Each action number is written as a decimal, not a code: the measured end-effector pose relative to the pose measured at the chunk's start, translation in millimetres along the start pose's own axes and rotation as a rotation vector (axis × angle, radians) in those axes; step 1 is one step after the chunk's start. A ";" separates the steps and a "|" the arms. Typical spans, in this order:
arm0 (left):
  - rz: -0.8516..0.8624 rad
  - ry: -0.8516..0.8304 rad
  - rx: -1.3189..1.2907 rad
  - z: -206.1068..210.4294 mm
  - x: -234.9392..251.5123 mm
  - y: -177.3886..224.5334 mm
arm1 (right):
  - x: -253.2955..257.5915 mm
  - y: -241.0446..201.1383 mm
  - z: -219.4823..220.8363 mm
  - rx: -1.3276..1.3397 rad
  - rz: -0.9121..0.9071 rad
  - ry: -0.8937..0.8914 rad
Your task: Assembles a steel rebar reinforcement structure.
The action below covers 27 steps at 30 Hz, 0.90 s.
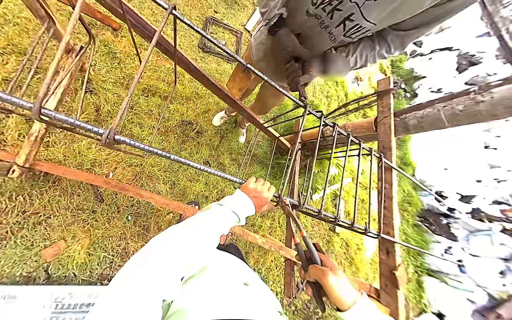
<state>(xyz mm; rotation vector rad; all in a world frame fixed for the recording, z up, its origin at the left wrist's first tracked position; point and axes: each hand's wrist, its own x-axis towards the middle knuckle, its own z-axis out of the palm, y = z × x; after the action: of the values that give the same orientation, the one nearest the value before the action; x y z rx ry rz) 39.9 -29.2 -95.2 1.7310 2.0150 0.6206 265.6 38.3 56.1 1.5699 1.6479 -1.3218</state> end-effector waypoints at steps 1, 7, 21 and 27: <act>0.005 -0.002 -0.005 -1.2 0.2 1.1 | -3.2 -4.3 -5.0 0.181 0.031 -0.118; -0.064 0.082 0.033 9.0 -5.0 5.5 | 7.1 10.9 7.0 0.805 0.072 -0.484; -0.868 0.003 -2.573 9.5 20.6 140.9 | -20.2 -33.9 -32.0 0.105 0.151 -0.165; -1.082 0.277 -2.428 5.7 40.6 159.0 | -33.3 -48.9 35.7 -1.279 -0.027 0.658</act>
<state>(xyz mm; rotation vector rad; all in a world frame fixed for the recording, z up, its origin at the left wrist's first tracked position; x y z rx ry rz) 165.5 31.9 -8.9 -0.7947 0.5460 1.5513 217.1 -1.4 85.2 1.1079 2.1440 0.4168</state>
